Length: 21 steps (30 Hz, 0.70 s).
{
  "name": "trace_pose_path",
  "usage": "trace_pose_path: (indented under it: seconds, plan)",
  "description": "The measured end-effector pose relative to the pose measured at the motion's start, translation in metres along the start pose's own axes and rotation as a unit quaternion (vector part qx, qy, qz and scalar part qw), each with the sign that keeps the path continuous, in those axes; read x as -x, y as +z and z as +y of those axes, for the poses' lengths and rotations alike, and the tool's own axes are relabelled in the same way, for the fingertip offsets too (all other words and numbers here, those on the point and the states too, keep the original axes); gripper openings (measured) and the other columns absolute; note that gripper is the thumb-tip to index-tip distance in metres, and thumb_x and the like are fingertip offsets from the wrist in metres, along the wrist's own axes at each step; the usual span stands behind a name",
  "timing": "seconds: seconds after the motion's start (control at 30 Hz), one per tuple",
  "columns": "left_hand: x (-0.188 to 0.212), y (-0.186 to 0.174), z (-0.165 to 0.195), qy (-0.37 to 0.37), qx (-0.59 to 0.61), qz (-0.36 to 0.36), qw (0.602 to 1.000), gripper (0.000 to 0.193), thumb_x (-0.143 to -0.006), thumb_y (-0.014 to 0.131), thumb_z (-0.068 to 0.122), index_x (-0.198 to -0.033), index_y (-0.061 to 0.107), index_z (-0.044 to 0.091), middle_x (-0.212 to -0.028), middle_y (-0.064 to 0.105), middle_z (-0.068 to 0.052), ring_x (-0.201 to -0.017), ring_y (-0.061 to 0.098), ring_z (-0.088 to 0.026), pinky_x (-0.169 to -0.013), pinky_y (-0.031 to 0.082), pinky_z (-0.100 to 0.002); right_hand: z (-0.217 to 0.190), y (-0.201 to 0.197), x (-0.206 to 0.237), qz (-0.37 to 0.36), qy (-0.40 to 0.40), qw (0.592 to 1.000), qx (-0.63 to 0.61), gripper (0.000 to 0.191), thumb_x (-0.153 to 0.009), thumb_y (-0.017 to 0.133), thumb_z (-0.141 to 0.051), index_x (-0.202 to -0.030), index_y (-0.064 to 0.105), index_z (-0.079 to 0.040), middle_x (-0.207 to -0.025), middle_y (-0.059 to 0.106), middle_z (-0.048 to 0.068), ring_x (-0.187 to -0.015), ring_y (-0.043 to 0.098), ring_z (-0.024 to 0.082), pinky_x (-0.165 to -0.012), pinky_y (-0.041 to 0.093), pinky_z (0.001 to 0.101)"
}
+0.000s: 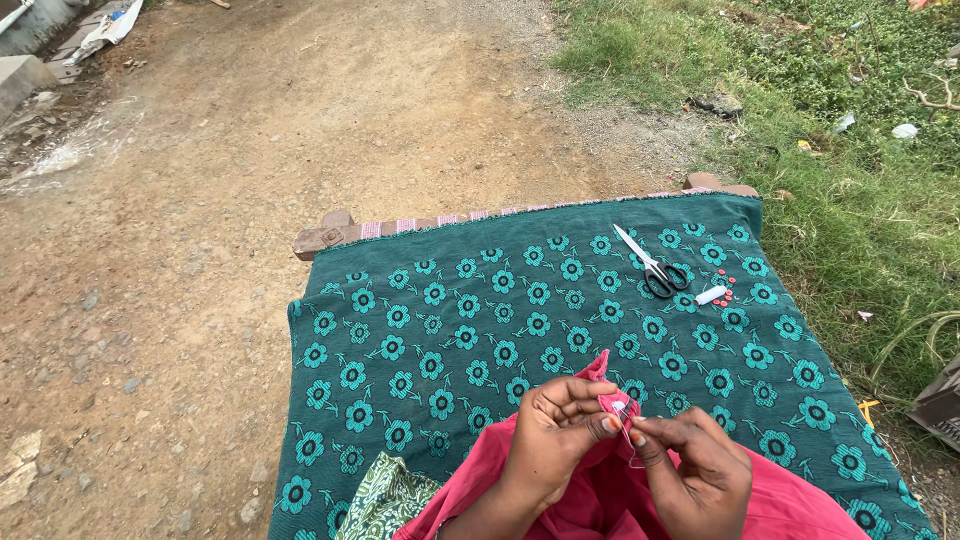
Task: The person sits on an outdoor cot and hand-sews a pink garment with a needle and thread, pulling stitches through the fabric and drawing the thread taut. They pick up a button from the mat, continue stitching, and use scissors to cut the thread near the end.
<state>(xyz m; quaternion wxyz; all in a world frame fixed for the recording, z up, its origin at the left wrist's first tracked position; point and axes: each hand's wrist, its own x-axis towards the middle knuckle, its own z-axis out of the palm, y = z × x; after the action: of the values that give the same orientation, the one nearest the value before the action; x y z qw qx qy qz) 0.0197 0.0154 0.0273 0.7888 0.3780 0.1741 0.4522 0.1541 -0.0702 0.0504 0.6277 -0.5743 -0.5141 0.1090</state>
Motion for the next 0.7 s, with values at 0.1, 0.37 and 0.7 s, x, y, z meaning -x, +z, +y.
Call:
trace_pose_path:
  seconds: [0.1, 0.37, 0.7]
  plan:
    - [0.001, 0.0, 0.0, -0.026, 0.038, 0.005, 0.999, 0.028, -0.087, 0.077, -0.007, -0.114, 0.071, -0.005, -0.103, 0.077, -0.012, -0.094, 0.074, -0.016, -0.09, 0.06, -0.031, 0.003, 0.0, 0.001, 0.002, 0.011, 0.999, -0.042, 0.019, -0.079, 0.078, 0.008, -0.097, 0.074, 0.003, -0.081, 0.069, 0.008, -0.073, 0.066, 0.011, -0.065, 0.052, 0.0225]
    - [0.001, -0.002, 0.0, -0.021, 0.081, 0.02, 0.996, 0.029, -0.086, 0.076, -0.007, -0.114, 0.071, -0.004, -0.105, 0.076, -0.01, -0.094, 0.073, -0.015, -0.089, 0.06, -0.03, 0.011, -0.003, -0.003, -0.013, 0.032, 0.996, -0.086, 0.027, -0.081, 0.077, 0.005, -0.107, 0.07, 0.003, -0.09, 0.065, 0.007, -0.079, 0.068, 0.011, -0.069, 0.056, 0.0235]
    - [-0.009, -0.012, 0.002, -0.004, 0.09, 0.062, 0.994, 0.032, -0.087, 0.075, -0.007, -0.119, 0.07, -0.006, -0.102, 0.076, -0.011, -0.091, 0.072, -0.014, -0.087, 0.059, -0.029, 0.005, -0.004, -0.004, 0.045, -0.059, 0.996, 0.039, 0.023, -0.082, 0.079, -0.002, -0.104, 0.074, -0.001, -0.106, 0.061, 0.007, -0.098, 0.062, 0.014, -0.085, 0.052, 0.0263]
